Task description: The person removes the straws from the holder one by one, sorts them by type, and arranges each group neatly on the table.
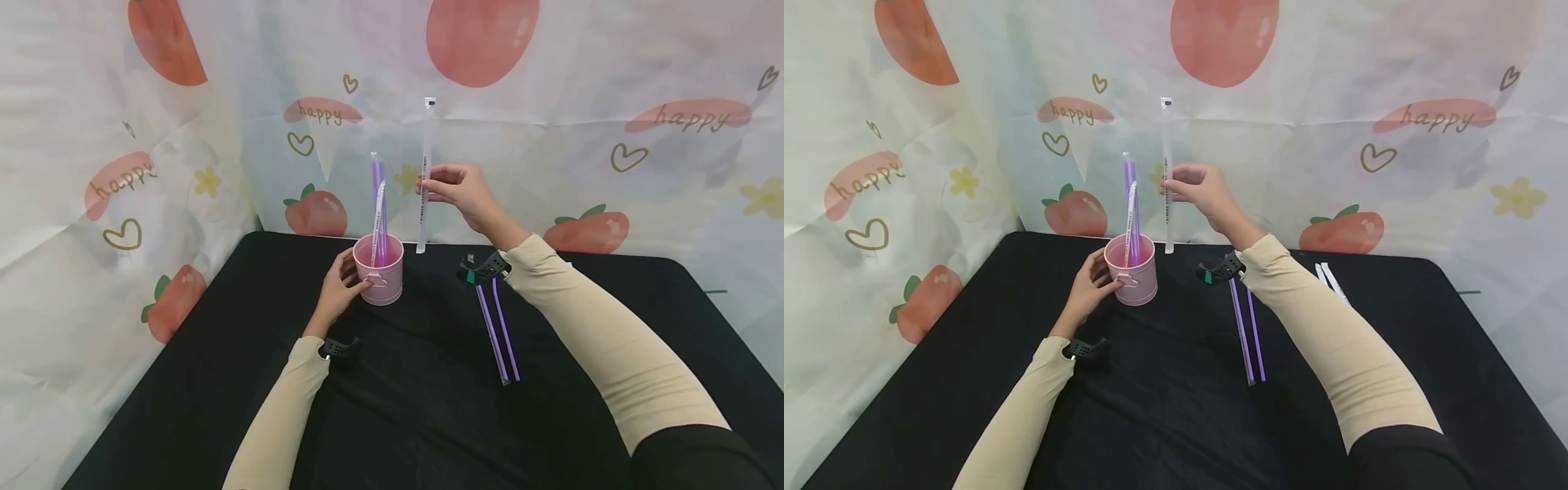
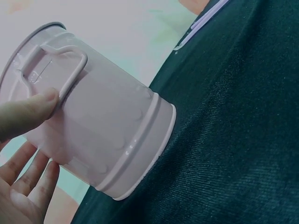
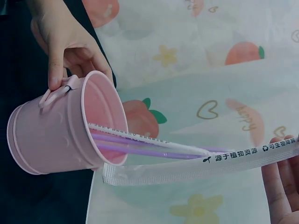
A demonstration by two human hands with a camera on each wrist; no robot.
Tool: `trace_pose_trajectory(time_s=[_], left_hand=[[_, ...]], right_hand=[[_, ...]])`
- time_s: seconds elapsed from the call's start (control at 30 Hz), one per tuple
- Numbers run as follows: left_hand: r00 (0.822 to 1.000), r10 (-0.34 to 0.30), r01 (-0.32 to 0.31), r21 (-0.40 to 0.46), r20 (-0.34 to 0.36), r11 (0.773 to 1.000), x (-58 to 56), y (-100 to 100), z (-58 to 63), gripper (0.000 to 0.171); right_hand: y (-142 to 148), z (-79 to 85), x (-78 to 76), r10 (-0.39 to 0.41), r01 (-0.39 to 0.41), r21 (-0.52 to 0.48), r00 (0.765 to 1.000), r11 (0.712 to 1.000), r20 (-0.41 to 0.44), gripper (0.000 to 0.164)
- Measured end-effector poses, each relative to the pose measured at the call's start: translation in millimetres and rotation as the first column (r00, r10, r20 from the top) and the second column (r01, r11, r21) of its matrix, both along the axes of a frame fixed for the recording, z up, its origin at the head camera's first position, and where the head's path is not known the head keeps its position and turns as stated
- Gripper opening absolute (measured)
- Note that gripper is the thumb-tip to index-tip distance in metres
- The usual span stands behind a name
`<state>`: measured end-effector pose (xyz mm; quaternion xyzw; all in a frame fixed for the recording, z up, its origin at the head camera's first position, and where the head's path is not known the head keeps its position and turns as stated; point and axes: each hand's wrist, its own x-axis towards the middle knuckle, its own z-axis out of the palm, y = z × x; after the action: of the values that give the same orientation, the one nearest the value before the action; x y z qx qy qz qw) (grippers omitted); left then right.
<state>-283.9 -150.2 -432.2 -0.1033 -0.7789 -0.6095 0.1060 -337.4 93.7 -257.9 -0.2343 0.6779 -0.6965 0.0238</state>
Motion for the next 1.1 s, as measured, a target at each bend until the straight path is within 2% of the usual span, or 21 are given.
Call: trace_pose_trajectory(time_s=[0.07,0.23,0.6,1.1], left_hand=[[1.0,0.016,-0.016,-0.002,-0.009,1.0,-4.8,-1,-7.5,0.072],[1.0,0.027,-0.027,0.0,-0.008,1.0,-4.3,0,-9.2,0.072],[1.0,0.024,-0.023,0.024,-0.014,0.999,-4.2,1,-8.6,0.072],[0.998,0.062,-0.062,-0.015,-0.009,0.998,-3.2,1,-5.6,0.072]], right_hand=[[5,-0.1,1.1,0.008,-0.008,-0.015,1.0,1.0,0.001,0.017],[16,-2.1,5.5,0.022,-0.023,-0.029,1.0,0.999,-0.007,0.014],[46,-6.4,16.7,0.065,-0.065,-0.015,0.998,0.998,-0.014,0.012],[85,-12.2,29.6,0.031,-0.03,0.076,0.999,0.997,-0.013,0.012]])
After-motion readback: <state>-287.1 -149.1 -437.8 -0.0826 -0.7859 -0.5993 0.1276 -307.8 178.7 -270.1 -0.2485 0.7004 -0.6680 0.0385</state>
